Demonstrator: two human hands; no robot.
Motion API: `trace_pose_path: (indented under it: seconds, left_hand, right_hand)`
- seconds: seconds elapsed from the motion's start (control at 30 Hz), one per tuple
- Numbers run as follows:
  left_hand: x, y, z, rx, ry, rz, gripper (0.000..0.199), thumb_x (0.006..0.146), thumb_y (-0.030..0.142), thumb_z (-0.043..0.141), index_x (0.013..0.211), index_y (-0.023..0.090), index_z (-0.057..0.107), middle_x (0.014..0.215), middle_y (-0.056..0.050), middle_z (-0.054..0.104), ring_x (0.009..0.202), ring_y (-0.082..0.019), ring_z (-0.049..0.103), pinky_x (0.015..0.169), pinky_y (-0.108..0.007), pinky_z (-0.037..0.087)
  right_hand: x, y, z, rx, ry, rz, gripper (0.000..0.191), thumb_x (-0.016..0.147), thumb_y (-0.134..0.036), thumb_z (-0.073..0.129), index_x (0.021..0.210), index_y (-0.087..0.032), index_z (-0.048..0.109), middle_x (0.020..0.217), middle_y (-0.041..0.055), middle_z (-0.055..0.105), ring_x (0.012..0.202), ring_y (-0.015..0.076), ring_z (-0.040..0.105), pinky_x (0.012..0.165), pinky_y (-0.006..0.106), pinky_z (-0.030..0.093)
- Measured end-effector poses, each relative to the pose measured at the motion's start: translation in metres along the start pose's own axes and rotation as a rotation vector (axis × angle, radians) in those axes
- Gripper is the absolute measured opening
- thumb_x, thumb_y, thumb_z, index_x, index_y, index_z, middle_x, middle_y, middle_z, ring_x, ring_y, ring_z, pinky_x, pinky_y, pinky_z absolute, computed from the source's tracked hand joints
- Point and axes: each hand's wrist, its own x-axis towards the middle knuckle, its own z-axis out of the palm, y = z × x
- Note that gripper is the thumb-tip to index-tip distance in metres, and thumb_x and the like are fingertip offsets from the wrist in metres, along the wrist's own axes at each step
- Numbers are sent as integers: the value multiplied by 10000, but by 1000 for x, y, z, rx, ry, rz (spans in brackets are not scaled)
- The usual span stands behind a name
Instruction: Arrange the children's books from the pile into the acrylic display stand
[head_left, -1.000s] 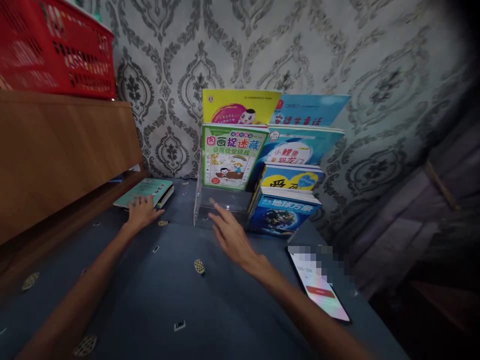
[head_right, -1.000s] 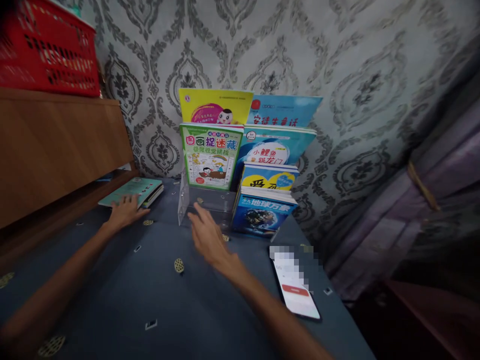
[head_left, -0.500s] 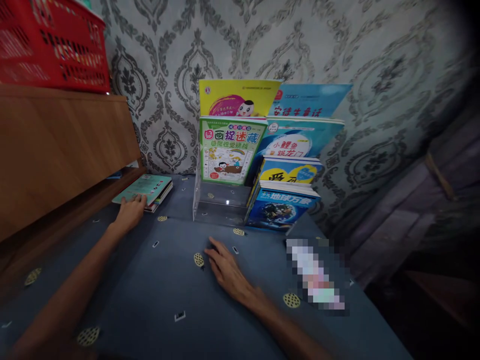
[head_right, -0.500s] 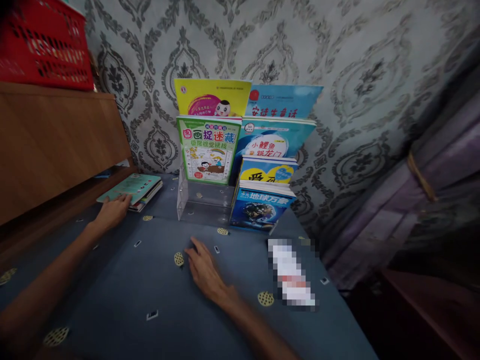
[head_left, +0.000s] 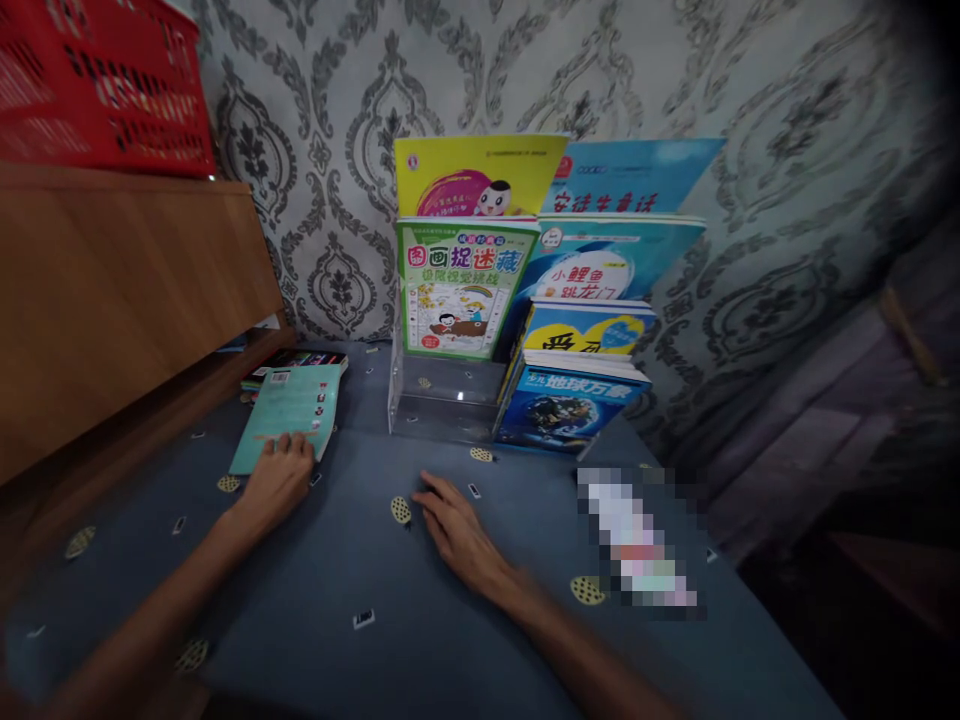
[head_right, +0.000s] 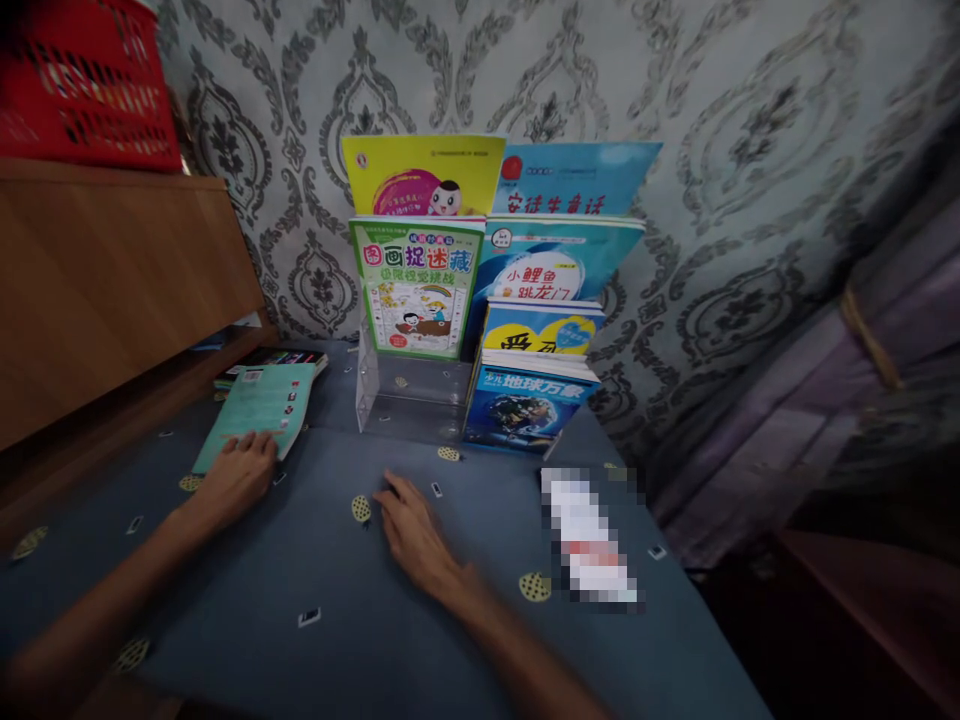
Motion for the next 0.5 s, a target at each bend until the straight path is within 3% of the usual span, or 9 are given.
trace_pose_path:
  seconds: [0.3,0.5]
  left_hand:
    - [-40,44,-38,-78,-236,151,432,877,-27,352,1163,39,669,1306,-288,608,919,-328,734,741,-459,610]
    - [-64,76,-52,-57,-190,330,468,821,-67,444,1218,58,658,1259,-271,645,859,-302,746,675,-383,626]
  right_hand:
    - [0,3,2,47,20,-10,368,954,-117,437,1240,-197,653,1408,155,590,1308,256,572,1065,474,514]
    - [4,-5,-5,114,27,9,370,1006,-181,398,1282,-216,642,1366,131,629,1286,231,586,1087,458,492]
